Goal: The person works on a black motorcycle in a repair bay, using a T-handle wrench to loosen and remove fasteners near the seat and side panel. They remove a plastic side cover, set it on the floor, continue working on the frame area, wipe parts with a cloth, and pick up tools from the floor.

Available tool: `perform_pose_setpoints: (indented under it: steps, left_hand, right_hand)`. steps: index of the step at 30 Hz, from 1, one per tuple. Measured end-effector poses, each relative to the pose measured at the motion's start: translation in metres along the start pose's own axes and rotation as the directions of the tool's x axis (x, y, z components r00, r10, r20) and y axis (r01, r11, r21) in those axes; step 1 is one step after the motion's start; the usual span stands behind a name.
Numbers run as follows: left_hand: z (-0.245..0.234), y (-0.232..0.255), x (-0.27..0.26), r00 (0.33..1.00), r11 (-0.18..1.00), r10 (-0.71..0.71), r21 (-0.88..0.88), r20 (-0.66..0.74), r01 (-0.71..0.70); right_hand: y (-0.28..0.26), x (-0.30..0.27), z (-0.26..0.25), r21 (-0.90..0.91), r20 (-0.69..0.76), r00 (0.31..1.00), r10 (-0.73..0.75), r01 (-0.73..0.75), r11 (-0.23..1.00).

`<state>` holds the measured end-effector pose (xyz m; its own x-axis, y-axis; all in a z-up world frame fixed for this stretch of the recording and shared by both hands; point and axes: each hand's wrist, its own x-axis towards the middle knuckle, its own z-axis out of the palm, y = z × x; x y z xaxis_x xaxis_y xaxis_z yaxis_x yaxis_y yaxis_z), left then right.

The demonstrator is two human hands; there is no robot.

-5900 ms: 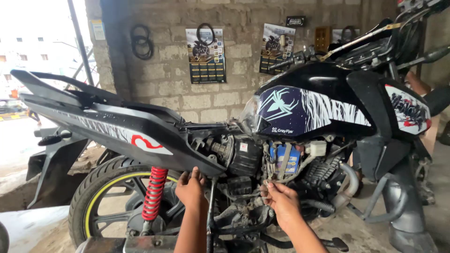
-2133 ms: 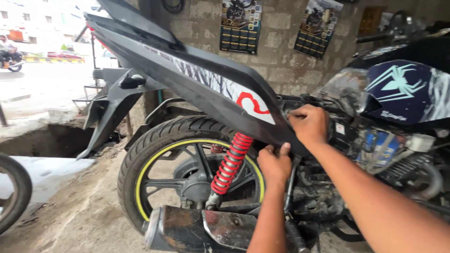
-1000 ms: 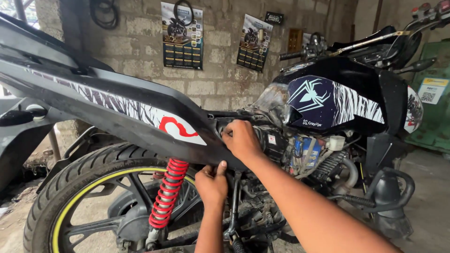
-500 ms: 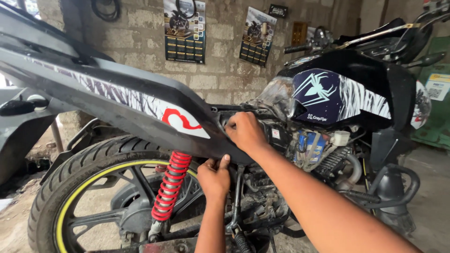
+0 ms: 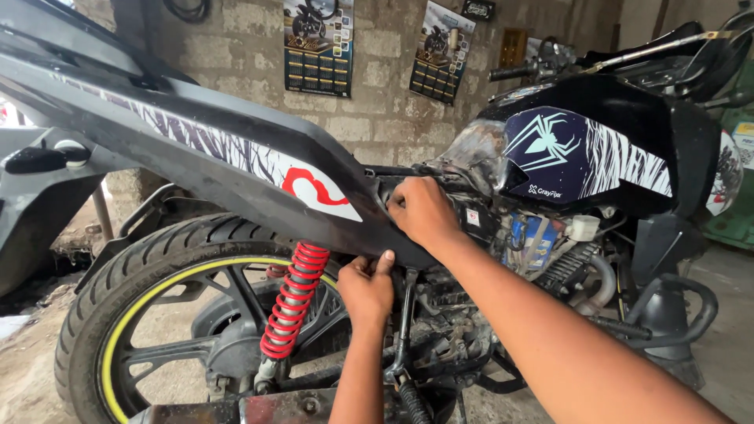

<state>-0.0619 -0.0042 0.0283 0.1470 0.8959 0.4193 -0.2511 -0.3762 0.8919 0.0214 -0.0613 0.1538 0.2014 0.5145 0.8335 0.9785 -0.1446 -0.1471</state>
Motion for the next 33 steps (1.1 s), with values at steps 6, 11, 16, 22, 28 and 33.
perform_pose_setpoints:
  steps: [6, 11, 16, 22, 28, 33]
  left_hand:
    - [0.001, -0.001, 0.000, 1.000, 1.000, 0.021, -0.016, 0.005, -0.021]
    - [0.005, -0.005, 0.002, 0.999, 0.998, 0.028, -0.053, 0.015, -0.027]
    - [0.001, -0.006, 0.002, 1.000, 1.000, 0.025, -0.019, 0.011, -0.025]
    - [0.003, -0.006, 0.002, 0.999, 0.999, 0.040, -0.007, 0.000, -0.040]
    - [0.002, -0.008, 0.003, 1.000, 1.000, 0.015, 0.023, 0.011, -0.015]
    - [0.003, -0.012, 0.006, 0.999, 0.999, 0.045, 0.012, 0.016, -0.045]
  right_hand:
    - [0.005, 0.004, 0.001, 0.019, 0.041, 0.999, 0.019, -0.020, 1.000]
    - [0.011, 0.012, 0.008, 0.072, 0.008, 1.000, 0.003, -0.003, 0.997]
    - [-0.001, 0.002, 0.003, -0.068, -0.005, 0.999, 0.036, -0.036, 0.997]
    - [0.003, 0.008, -0.002, 0.019, 0.133, 0.987, 0.089, -0.092, 0.996]
    - [0.002, 0.002, 0.005, -0.135, 0.037, 0.999, 0.037, -0.031, 0.990]
    - [-0.004, 0.006, -0.002, -0.046, 0.039, 0.998, 0.042, -0.040, 0.998]
